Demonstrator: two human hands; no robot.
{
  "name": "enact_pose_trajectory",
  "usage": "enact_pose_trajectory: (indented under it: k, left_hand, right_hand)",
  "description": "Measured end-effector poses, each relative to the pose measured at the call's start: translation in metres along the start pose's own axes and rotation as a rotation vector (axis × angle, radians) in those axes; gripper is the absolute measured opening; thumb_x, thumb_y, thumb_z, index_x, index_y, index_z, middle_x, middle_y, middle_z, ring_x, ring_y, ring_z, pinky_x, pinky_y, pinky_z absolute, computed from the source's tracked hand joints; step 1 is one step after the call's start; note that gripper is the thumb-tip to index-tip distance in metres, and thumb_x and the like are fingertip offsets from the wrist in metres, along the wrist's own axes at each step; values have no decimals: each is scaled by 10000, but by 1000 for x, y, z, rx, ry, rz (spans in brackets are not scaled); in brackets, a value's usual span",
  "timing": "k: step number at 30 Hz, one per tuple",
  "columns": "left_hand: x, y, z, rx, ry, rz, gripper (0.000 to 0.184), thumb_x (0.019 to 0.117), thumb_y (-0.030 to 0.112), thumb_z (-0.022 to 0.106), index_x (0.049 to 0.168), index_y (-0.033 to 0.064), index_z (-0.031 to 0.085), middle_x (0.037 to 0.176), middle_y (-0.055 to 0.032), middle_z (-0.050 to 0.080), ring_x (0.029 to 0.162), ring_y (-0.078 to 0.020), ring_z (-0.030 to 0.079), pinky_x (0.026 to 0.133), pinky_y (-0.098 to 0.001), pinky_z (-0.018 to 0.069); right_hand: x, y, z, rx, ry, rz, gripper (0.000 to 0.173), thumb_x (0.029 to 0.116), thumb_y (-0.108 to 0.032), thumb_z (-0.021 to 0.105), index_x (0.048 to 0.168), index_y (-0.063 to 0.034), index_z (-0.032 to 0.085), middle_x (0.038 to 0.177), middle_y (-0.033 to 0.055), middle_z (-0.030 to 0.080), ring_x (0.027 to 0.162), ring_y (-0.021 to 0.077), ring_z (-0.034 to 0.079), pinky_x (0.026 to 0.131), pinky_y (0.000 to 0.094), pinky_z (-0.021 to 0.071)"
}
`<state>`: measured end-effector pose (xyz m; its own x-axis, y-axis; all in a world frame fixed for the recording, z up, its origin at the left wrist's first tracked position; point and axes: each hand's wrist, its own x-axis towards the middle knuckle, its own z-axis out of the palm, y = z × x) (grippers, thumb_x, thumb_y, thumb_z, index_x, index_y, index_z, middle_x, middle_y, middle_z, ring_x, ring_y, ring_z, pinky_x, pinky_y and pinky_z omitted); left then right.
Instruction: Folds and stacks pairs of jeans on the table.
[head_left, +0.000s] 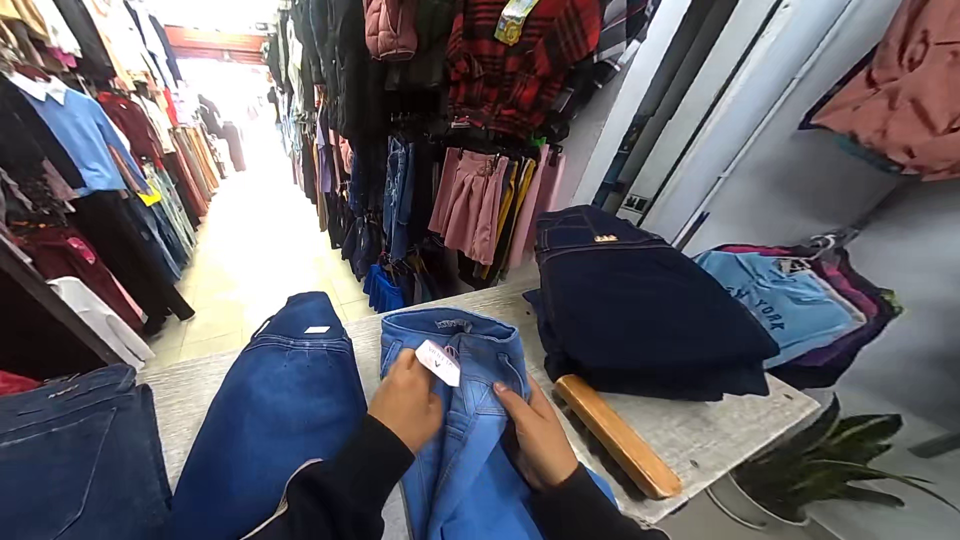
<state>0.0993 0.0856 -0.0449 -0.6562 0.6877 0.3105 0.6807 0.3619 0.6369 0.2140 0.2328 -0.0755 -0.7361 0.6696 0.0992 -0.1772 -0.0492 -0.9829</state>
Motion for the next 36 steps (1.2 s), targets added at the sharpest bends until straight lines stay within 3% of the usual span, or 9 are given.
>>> enact_pose_trajectory:
  k: [4, 10, 16, 21, 25, 28, 31, 34, 36]
  left_hand:
    - [9, -11, -5, 28, 302, 109, 1005, 741, 54, 865, 1560, -65, 294, 1610, -329, 273, 1395, -487, 454, 1100, -571, 450]
    - [15, -39, 5, 25, 104, 697, 296, 889, -20, 650, 1125, 118, 763, 1282, -93, 707, 1239, -256, 655, 1075, -468, 522]
    - [10, 7, -30, -891, 139, -326, 350, 1118, 213, 380, 1247, -47, 576, 1018, -160, 725, 901, -212, 739, 845, -379, 620]
    - [12, 5, -27, -1111, 141, -397, 473, 1134, 315, 256, 1315, -25, 531, 1096, -183, 712, 958, -245, 737, 873, -394, 614]
    - [10, -12, -20, -747, 152, -64, 401, 1100, 189, 374, 1443, 48, 526, 1332, -89, 666, 1179, -173, 667, 1025, -395, 549]
    - [6, -13, -24, -106, -193, 276, 538, 927, -43, 502, 1433, 111, 600, 1540, -134, 502, 1420, -306, 482, 1161, -554, 398]
    - [-3, 18, -44, 295, -758, 56, 920, 857, 118, 739, 1636, 178, 253, 1699, -138, 198, 1559, -383, 192, 1192, -704, 170]
    - [-3, 24, -57, 414, -896, -73, 730, 895, 229, 734, 1530, 30, 434, 1642, -190, 320, 1548, -398, 199, 1198, -710, 84]
    - [-6, 29, -69, 503, -820, -129, 491, 973, 100, 596, 1448, -7, 531, 1605, -190, 391, 1538, -387, 247, 1207, -687, 115]
  right_hand:
    - [0, 1, 0, 28, -27, -6, 479, 1015, -62, 495, 1470, 23, 374, 1292, 153, 631, 1160, 140, 648, 986, 300, 553]
    - [0, 1, 0, 42, -22, 6, 446, 1015, -62, 514, 1442, 19, 412, 1235, 135, 664, 1107, 126, 673, 954, 290, 569]
    - [0, 6, -1, 64, -21, 5, 456, 1009, -66, 525, 1447, 5, 417, 1243, 134, 665, 1122, 146, 672, 967, 312, 568]
    - [0, 8, -3, 64, -21, -1, 453, 1011, -77, 526, 1445, 0, 424, 1245, 131, 666, 1129, 149, 671, 974, 316, 566]
    - [1, 8, -2, 57, -26, 1, 455, 1006, -78, 529, 1439, 15, 425, 1245, 135, 665, 1130, 140, 667, 977, 309, 562]
    - [1, 4, -4, 35, -2, -16, 425, 1006, -115, 547, 1400, 19, 460, 1180, 130, 682, 1065, 131, 684, 935, 302, 577]
    - [1, 11, -9, 41, -92, -135, 463, 1030, -214, 497, 1418, 23, 413, 1136, 137, 687, 1007, 187, 698, 880, 362, 586]
    - [-6, 16, -9, -330, -438, -380, 715, 1026, -512, 452, 1455, 61, 445, 1443, 149, 584, 1370, 238, 531, 1163, 426, 417]
    - [-17, 8, 9, -854, -644, -483, 717, 1013, -588, 428, 1525, -88, 469, 1601, 86, 429, 1520, 275, 323, 1231, 567, 218]
